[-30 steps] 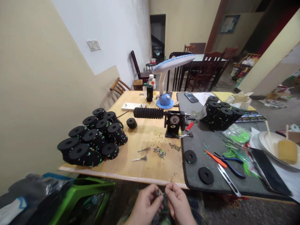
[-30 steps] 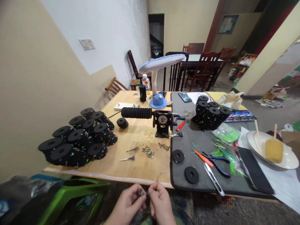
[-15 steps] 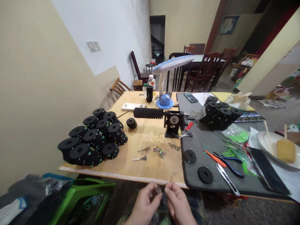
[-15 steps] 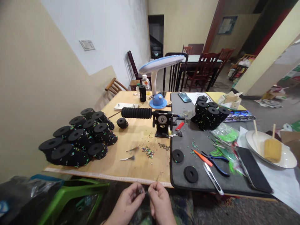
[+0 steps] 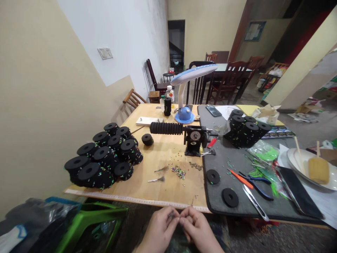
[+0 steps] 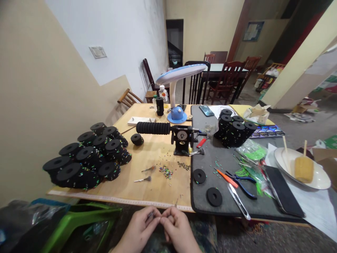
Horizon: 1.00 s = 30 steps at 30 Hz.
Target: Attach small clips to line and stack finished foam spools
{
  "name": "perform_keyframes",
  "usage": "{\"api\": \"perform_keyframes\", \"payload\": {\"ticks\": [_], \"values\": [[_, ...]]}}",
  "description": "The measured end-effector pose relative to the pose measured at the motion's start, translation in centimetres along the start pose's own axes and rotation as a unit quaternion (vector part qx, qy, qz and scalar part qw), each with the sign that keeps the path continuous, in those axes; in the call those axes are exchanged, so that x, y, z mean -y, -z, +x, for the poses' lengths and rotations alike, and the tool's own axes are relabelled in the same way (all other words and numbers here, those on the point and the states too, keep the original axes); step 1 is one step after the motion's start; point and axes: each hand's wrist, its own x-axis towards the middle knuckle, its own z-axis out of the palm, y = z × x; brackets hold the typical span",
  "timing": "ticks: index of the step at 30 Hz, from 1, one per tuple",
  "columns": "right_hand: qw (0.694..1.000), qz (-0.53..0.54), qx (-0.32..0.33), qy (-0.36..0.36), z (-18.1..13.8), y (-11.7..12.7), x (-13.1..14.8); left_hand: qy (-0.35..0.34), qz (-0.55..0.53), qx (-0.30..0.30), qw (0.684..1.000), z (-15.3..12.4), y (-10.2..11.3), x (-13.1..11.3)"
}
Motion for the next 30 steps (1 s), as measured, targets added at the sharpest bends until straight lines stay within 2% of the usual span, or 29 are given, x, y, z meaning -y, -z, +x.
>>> {"api": "perform_keyframes", "payload": {"ticks": [2,5,9,13,19,25,30], "values": [[0.998,-0.056,-0.005,0.02,-0.1,0.1,1.0,0.0,0.016,0.016,1.0,0.0,0.8,-0.3],[0.982,-0.171,0.003,0.078,-0.4,0.4,2.8,0.032,-0.022,0.024,0.999,0.2,2.1,-1.2],[0.943,-0.296,0.03,0.151,-0.3,1.0,4.9,0.071,-0.117,0.017,0.99,0.3,3.7,-1.6],[0.897,-0.377,0.028,0.23,0.4,2.0,5.5,0.101,-0.211,0.001,0.972,0.2,4.1,-0.7],[0.871,-0.419,-0.004,0.254,1.4,3.7,5.0,0.145,-0.311,-0.057,0.938,0.3,4.6,0.0],[0.856,-0.438,-0.031,0.273,1.9,5.2,4.6,0.152,-0.338,-0.061,0.927,0.8,6.1,-0.3],[0.829,-0.478,-0.038,0.289,2.0,5.0,4.4,0.139,-0.326,-0.065,0.933,1.1,6.2,0.0]]}}
